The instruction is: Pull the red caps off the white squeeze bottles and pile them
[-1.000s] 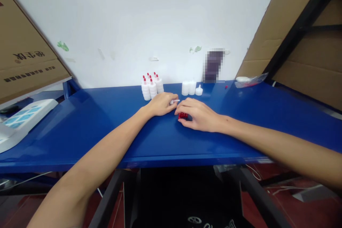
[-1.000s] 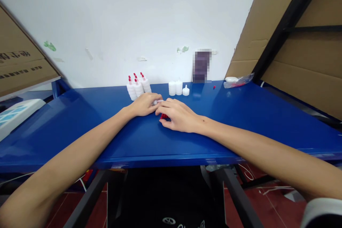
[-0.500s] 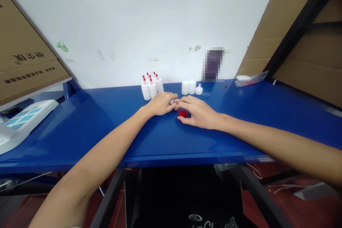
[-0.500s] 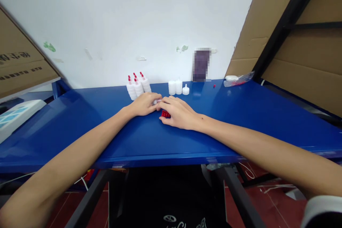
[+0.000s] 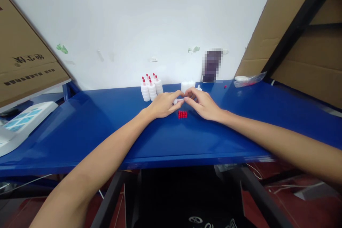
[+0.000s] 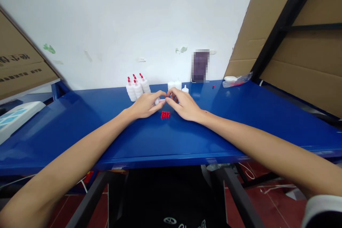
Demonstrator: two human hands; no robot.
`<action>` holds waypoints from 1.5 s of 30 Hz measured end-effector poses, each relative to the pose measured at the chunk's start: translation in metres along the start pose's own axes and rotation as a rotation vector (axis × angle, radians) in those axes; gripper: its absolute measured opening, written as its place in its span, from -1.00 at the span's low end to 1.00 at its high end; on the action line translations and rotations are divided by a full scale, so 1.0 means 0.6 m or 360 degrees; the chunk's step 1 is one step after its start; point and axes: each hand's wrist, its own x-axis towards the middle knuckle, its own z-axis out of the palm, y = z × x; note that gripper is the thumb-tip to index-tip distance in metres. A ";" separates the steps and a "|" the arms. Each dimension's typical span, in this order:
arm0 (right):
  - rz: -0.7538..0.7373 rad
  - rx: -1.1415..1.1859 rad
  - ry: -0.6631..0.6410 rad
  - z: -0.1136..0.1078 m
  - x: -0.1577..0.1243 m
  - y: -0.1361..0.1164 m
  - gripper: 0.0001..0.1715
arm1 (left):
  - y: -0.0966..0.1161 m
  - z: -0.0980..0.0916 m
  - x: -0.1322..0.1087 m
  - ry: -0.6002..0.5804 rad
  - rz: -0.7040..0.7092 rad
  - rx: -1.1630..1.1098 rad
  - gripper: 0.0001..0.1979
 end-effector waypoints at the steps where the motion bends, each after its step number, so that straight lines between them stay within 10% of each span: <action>1: 0.0020 0.0028 -0.0027 -0.001 0.001 0.002 -0.78 | 0.004 -0.001 0.000 0.0008 -0.0008 -0.0008 -0.66; 16: 0.0291 0.0699 -0.0260 -0.005 0.014 0.012 -0.72 | 0.007 -0.004 0.001 -0.0014 -0.0007 -0.0187 -0.42; 25: 0.0497 -0.0110 0.0679 -0.071 0.031 0.134 -0.80 | 0.017 -0.010 0.007 0.0088 0.0069 0.0042 -0.62; 45: 0.0525 -0.0808 0.0422 -0.061 0.046 0.136 -0.76 | 0.019 -0.003 0.011 0.0140 0.0137 0.0160 -0.71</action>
